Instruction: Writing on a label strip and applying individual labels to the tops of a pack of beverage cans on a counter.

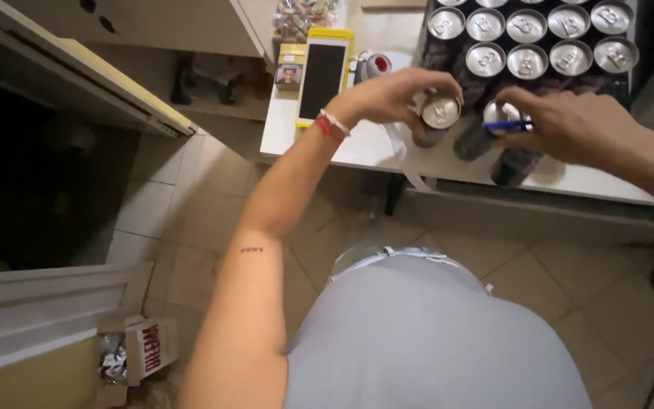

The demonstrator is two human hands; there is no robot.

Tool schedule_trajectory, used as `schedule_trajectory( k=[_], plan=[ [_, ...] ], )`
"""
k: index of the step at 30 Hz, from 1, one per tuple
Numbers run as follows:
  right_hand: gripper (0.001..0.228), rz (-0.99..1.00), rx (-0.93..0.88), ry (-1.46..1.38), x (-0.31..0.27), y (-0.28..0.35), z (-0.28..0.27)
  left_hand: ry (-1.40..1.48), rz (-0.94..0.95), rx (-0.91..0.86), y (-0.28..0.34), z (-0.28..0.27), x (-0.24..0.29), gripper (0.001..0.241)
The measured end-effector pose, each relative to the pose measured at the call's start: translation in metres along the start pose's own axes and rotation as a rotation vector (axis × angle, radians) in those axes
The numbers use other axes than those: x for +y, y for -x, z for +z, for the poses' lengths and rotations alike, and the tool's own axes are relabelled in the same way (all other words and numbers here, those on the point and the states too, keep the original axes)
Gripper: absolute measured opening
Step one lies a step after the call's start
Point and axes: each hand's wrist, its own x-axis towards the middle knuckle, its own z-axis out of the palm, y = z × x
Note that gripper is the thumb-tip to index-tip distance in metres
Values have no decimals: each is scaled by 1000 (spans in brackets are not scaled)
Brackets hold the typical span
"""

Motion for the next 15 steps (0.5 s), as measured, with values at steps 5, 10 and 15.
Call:
schedule_trajectory(
  k=[5, 10, 15],
  plan=[
    [67, 92, 57, -213, -5, 1, -1, -300, -177, -73, -20, -4, 22, 66],
    [73, 136, 105, -351, -3, 8, 6, -812, -252, 124, -32, 29, 43, 83],
    [74, 171, 110, -359, 18, 25, 13, -1035, -348, 217, -76, 74, 52, 95]
  ],
)
